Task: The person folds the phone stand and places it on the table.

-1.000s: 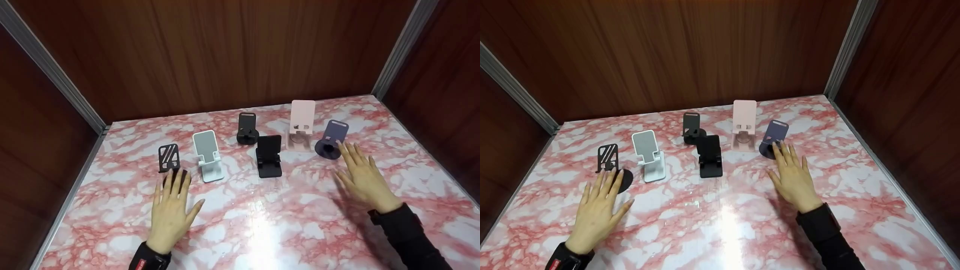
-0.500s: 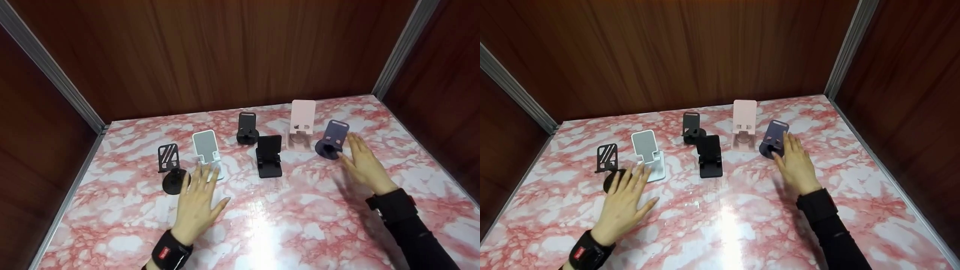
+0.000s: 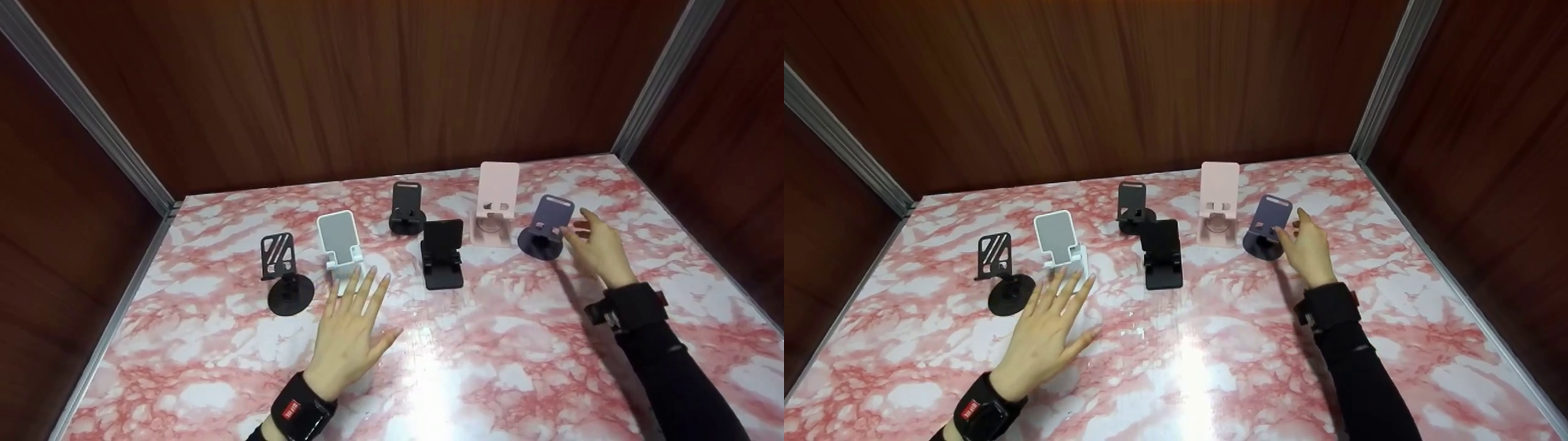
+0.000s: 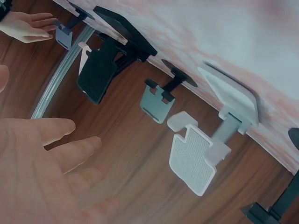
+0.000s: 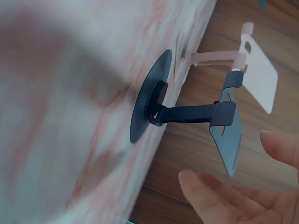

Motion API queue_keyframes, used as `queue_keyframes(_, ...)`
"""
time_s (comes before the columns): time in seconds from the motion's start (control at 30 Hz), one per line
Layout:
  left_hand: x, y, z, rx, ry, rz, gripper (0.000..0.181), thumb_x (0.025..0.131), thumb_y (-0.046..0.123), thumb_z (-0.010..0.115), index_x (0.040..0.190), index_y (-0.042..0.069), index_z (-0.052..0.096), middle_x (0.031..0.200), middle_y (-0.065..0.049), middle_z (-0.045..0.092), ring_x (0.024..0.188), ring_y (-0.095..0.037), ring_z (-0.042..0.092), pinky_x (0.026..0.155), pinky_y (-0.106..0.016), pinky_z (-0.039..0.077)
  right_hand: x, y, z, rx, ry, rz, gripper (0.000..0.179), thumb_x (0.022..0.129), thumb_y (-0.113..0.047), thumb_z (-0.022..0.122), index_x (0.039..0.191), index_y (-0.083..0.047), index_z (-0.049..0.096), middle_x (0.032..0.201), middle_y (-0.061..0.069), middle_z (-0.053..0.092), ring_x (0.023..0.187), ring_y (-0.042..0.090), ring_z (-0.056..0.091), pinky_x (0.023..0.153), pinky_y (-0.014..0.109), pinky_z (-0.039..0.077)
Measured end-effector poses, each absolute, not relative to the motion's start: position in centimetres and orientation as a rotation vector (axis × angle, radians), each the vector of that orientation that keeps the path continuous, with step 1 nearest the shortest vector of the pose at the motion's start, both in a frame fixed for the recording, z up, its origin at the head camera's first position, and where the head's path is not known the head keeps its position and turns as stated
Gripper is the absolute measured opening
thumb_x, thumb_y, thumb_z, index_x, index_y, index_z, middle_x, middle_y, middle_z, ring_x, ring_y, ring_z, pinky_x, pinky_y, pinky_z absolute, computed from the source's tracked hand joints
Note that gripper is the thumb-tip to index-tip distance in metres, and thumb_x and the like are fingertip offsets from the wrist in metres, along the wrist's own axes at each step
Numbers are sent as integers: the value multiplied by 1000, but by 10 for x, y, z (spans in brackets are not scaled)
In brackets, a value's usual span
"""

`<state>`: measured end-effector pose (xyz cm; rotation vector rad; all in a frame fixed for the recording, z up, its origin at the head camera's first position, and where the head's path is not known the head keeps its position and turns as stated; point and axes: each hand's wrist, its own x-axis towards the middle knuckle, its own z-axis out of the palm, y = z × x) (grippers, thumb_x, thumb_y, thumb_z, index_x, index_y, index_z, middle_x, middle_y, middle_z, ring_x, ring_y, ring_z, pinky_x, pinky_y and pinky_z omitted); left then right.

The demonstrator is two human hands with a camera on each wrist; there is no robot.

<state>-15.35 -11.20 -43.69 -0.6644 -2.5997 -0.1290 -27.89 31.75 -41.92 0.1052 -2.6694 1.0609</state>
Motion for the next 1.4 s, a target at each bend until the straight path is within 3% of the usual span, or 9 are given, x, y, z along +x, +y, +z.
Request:
queue_keyframes(0.1, -153, -110, -440, -676, -2591, -144, 76, 89, 54, 59, 149, 11, 39, 154, -12, 33, 143, -32, 24, 114, -54, 20, -284, 319, -419, 55, -2653, 1258, 63, 99, -24, 56, 139, 19, 33, 121, 40, 53, 104, 42, 62, 85, 37, 55)
queue_keyframes(0.2, -153, -110, -442, -693, -2588, -155, 76, 89, 53, 60, 148, 10, 40, 154, -13, 33, 142, -33, 24, 114, -53, 20, -287, 322, -421, 9, -2602, 1498, 60, 100, -23, 55, 138, 17, 33, 115, 36, 57, 91, 19, 67, 76, 22, 56)
queue_keyframes(0.27, -153, -109, -443, -703, -2589, -167, 75, 89, 53, 60, 148, 10, 40, 154, -13, 33, 142, -33, 25, 114, -53, 20, -290, 324, -422, -20, -2544, 1647, 55, 100, -20, 54, 136, 17, 33, 106, 24, 62, 83, 7, 65, 75, 22, 56)
queue_keyframes(0.33, -153, -108, -443, -710, -2594, -176, 75, 89, 53, 59, 148, 10, 40, 154, -13, 33, 142, -33, 24, 114, -53, 20, -293, 326, -423, -38, -2495, 1735, 48, 100, -16, 54, 131, 16, 35, 95, 10, 65, 78, 3, 65, 75, 23, 57)
queue_keyframes(0.4, -154, -107, -443, -713, -2596, -181, 75, 90, 53, 59, 149, 10, 39, 154, -12, 32, 143, -33, 23, 114, -53, 20, -296, 328, -424, -60, -2455, 1795, 40, 99, -12, 54, 124, 15, 38, 85, -3, 64, 76, 3, 65, 73, 23, 57)
queue_keyframes(0.5, -155, -106, -444, -719, -2596, -190, 75, 91, 53, 57, 149, 10, 39, 154, -12, 32, 142, -32, 24, 113, -54, 22, -300, 330, -425, -90, -2413, 1860, 29, 99, -8, 54, 116, 12, 44, 78, -8, 62, 73, 2, 64, 69, 21, 57)
queue_keyframes(0.77, -157, -103, -447, -726, -2627, -176, 75, 93, 57, 51, 151, 11, 36, 155, -12, 31, 143, -31, 22, 114, -53, 21, -299, 330, -420, -112, -2295, 2041, 18, 97, 1, 54, 108, 14, 48, 74, -4, 65, 68, 5, 65, 62, 20, 57)
queue_keyframes(1.03, -159, -106, -450, -724, -2645, -195, 74, 93, 55, 52, 150, 11, 36, 155, -12, 31, 143, -32, 23, 114, -53, 21, -292, 324, -415, 15, -2126, 2323, 3, 96, 7, 52, 99, 9, 53, 74, 3, 65, 70, 12, 67, 63, 23, 58)
queue_keyframes(1.4, -161, -117, -450, -721, -2654, -326, 69, 93, 46, 58, 148, 8, 40, 154, -13, 33, 143, -34, 22, 113, -57, 21, -285, 316, -417, 212, -2079, 2386, 6, 96, 2, 56, 101, 6, 56, 81, 6, 66, 77, 15, 67, 67, 25, 58)
